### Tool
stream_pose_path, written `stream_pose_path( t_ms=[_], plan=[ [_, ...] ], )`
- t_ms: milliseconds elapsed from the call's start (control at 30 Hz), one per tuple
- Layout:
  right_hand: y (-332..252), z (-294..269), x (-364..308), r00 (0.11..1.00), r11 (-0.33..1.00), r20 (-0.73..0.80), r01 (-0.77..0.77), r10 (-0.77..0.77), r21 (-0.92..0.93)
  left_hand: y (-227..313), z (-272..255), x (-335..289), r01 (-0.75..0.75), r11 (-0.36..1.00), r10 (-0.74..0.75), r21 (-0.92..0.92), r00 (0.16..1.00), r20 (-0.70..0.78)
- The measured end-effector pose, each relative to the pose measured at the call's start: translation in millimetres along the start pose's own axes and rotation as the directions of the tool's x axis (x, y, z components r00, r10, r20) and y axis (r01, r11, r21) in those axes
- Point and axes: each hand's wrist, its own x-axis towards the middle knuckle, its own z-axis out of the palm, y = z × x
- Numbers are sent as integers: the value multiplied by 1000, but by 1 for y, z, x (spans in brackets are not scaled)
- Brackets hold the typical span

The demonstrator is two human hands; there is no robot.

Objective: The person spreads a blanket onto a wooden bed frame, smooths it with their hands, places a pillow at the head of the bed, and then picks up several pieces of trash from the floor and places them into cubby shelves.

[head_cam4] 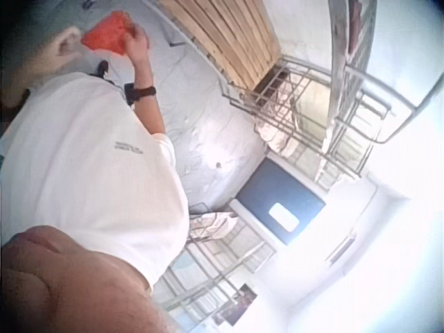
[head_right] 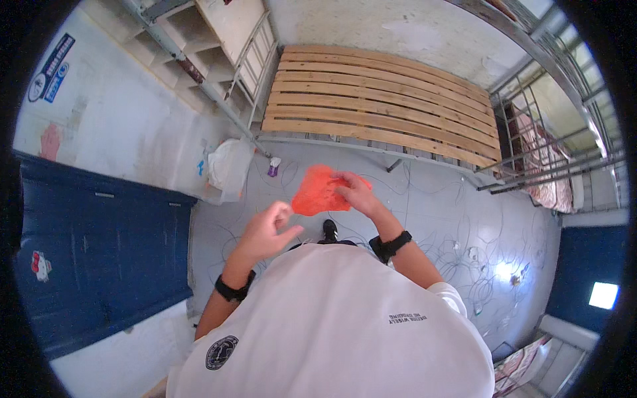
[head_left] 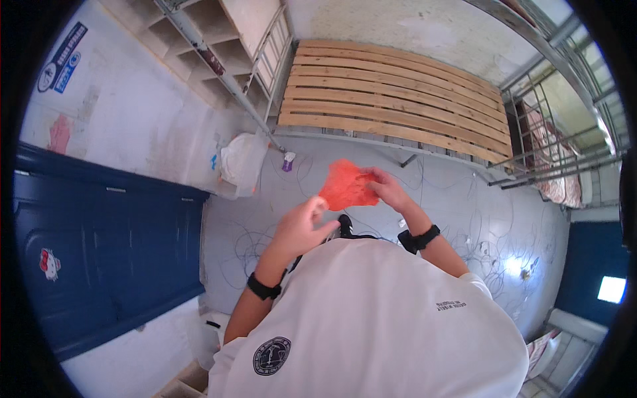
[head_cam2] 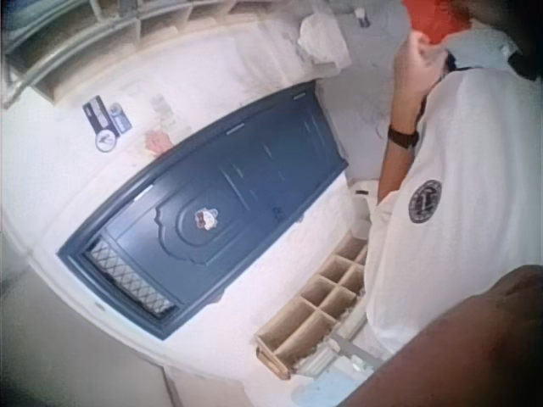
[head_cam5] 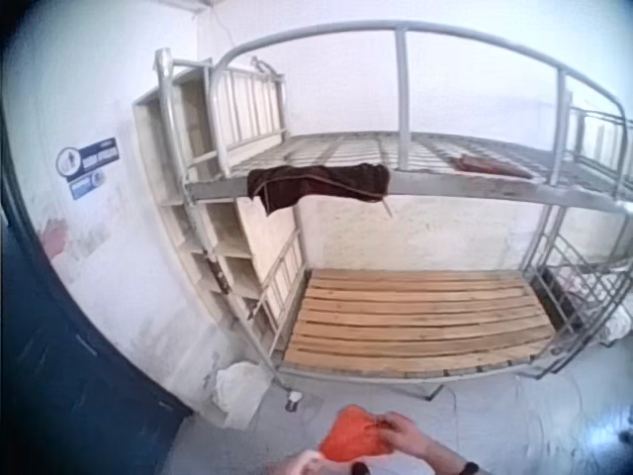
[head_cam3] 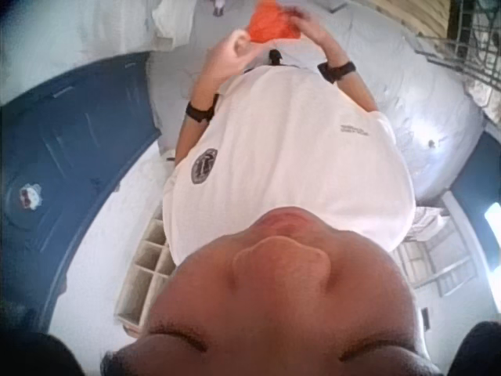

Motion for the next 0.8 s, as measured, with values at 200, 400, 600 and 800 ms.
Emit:
stream_pose_path(
  t_ms=[200,400,600,800],
  plan=[
    [-122,100,-90,967,808,173,52,-188,587,-24,40,-13,-259,965,259,30,940,-220],
    [-97,137,-136,920,892,-165,281,-356,-355,-69,-6,-64,-195,953,64,-232,878,-475],
    [-36,214,-169,951,765,-252,-27,-178,-643,-60,-44,-126,-253,855,-67,-453,811,-581],
    [-8,217,-156,971,894,-239,-112,6,-433,-55,-65,-183,-297,813,-52,-501,819,-571]
  ],
)
